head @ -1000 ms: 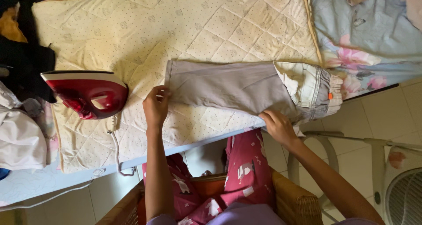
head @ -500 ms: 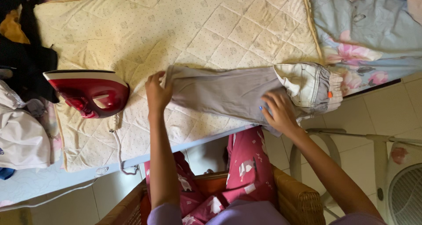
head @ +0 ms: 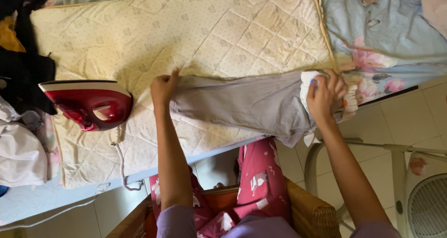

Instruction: The person irons a pair of light-colored pants on a bed used as an ironing surface. They smooth the fabric, use a red iron to press each leg, flip the pants, and continue ironing the other side before folding them.

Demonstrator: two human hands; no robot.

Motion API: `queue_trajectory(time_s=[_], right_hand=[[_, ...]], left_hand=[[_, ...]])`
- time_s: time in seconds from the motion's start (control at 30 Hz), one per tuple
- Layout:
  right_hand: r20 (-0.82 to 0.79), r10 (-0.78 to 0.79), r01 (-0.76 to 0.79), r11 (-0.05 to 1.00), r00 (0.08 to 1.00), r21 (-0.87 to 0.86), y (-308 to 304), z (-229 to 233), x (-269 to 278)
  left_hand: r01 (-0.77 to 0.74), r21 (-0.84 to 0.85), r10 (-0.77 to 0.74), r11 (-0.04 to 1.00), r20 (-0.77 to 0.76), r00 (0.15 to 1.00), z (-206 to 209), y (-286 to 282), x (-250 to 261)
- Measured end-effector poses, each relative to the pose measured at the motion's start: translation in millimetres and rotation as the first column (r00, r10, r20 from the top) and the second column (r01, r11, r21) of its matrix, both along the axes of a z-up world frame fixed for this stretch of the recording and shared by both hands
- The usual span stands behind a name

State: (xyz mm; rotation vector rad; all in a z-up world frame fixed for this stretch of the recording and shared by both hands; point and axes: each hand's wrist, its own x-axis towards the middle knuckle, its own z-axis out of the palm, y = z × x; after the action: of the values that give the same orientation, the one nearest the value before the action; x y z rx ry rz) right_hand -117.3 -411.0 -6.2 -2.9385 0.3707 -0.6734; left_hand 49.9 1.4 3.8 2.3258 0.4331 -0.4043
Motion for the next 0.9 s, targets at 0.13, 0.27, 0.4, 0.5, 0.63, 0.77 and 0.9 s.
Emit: queue_trajectory(time_s=[0.13,0.27,0.4,0.5,0.63,0.77,0.9], right_hand=[[0.079,0.196,-0.198,0.98,0.977,0.026,10,-11,39],[-0.091,0.26,-0.26,0.966,0.961,0.013,12,-25,50],[-0.094,0.223,-0.216,0.973,0.97,0.076,14,-29,49],[-0.081,0.178,-0.164,0.975,0.981,0.152,17,-25,53],[-0.216,0.229,-0.158,0.939,0.949,0.305,16,-16,70],[-0.408,0.367,-0.087,0.823,0.836,0.562,7,-21,93],[-0.296,0.261,-0.033,0.798,0.919,0.602,14,-30,101]], left_hand=[[0.01,0.032,-0.013,0.999,0.093,0.996,-4,-12,14],[-0.09,-0.128,0.138,0.988,0.448,0.883,-21,-21,10],[-0.281,-0.137,0.312,0.95,0.473,0.824,-25,-27,-1],[-0.3,-0.182,0.349,0.936,0.404,0.846,-20,-30,-2],[-0.252,-0.162,0.296,0.954,0.371,0.88,-11,-25,3],[-0.093,-0.24,0.185,0.966,0.395,0.9,-15,-20,0],[-0.127,-0.155,0.184,0.98,0.45,0.874,-15,-18,-3]])
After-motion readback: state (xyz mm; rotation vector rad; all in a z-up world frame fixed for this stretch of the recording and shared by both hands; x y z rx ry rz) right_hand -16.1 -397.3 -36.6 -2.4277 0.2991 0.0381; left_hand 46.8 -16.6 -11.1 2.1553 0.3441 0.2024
